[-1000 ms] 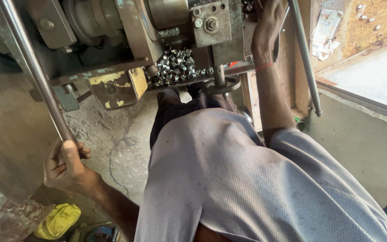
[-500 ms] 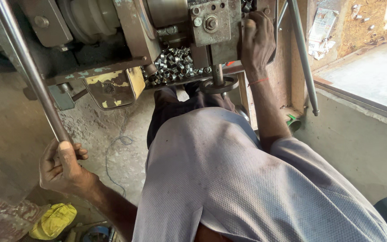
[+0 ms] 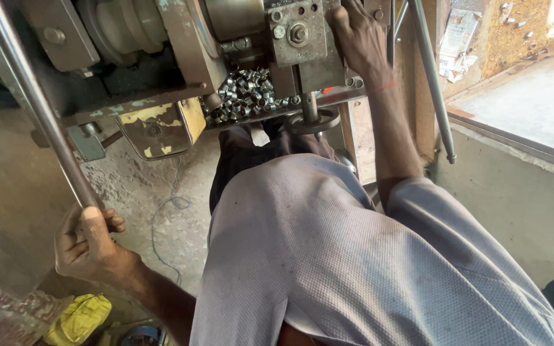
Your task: The person operates a metal press machine, repeatedly inserting small metal pieces into the machine and using a lever to activate the press. The person collects the processed metal pieces from the machine's output tray.
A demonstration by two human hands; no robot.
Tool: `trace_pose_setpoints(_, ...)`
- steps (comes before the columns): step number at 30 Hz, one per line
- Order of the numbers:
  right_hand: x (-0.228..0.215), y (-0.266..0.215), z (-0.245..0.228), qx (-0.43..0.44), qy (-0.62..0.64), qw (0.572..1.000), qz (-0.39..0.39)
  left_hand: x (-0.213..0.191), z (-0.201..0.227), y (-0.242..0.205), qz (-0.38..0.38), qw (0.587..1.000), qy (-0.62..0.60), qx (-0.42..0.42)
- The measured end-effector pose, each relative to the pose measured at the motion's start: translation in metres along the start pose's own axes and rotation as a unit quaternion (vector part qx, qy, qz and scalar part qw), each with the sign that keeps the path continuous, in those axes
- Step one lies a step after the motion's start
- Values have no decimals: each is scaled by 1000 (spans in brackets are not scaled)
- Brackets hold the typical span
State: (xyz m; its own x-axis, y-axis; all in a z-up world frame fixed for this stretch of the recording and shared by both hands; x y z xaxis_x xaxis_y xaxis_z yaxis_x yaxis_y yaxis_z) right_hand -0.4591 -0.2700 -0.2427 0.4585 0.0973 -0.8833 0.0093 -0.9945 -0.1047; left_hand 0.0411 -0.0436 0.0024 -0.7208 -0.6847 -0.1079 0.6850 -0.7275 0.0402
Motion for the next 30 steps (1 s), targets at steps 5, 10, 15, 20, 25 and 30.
trace_pose_setpoints(5,0,-33,13,1,-20,998,66,-3,-3,0,4,1000,2,-2)
trace_pose_setpoints(10,20,-35,19,38,-56,998,0,-6,-7,1,-2,1000,16,2)
trace_pose_setpoints(15,21,-9,7,-12,-60,998,17,-9,-12,1,-5,1000,-2,-2)
trace_pose_setpoints(20,21,-5,19,100,21,993,-60,-9,-11,4,-9,1000,11,-1)
trace_pose_setpoints(25,-19,-42,6,10,114,988,106,-7,-9,0,6,1000,10,-11)
trace_pose_setpoints(30,-56,-100,-30,39,143,967,207,-3,-5,2,3,1000,16,-6)
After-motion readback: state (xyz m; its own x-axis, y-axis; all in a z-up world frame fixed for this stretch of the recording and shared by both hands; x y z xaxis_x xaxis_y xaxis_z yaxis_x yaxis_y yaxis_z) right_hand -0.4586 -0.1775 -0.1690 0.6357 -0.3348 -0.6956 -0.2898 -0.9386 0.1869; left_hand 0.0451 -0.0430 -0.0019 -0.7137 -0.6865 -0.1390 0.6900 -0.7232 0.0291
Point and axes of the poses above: each hand's wrist, its own y-axis towards the middle knuckle, its own x-axis out of the palm, z = x × y, the point moved 6 cm from there along y, towards the middle knuckle, and after that the axes turned 15 degrees about -y, right-handed, at the moved point
